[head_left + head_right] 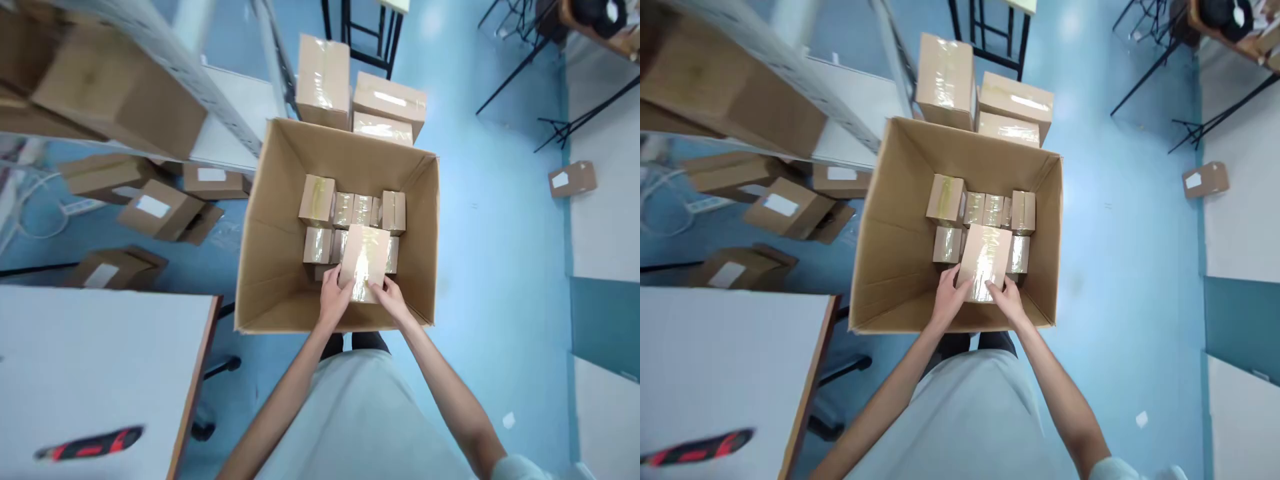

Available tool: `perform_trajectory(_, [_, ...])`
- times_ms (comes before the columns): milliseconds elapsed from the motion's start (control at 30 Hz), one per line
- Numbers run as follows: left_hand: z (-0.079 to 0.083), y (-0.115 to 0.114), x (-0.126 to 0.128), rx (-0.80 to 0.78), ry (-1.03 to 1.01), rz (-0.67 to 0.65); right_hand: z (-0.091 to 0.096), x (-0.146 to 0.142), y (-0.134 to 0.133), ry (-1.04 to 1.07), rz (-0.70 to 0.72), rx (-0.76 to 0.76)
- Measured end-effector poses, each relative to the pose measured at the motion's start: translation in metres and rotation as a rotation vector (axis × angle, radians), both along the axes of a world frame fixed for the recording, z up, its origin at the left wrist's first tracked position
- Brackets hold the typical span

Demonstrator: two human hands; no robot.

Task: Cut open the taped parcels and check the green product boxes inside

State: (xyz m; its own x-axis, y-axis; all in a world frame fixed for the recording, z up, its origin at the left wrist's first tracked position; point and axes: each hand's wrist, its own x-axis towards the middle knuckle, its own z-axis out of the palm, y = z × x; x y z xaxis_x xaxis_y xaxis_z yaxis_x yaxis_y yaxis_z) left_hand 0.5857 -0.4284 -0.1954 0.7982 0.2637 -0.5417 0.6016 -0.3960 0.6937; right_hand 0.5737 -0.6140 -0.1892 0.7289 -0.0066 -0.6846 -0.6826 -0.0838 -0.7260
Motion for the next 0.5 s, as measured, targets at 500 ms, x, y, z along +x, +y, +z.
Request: perform_trajectory(500, [0.232, 0.146, -0.201, 0.188, -0.657, 0.577, 0.218, -0.094, 0.164, -0.637, 0.713, 0.127])
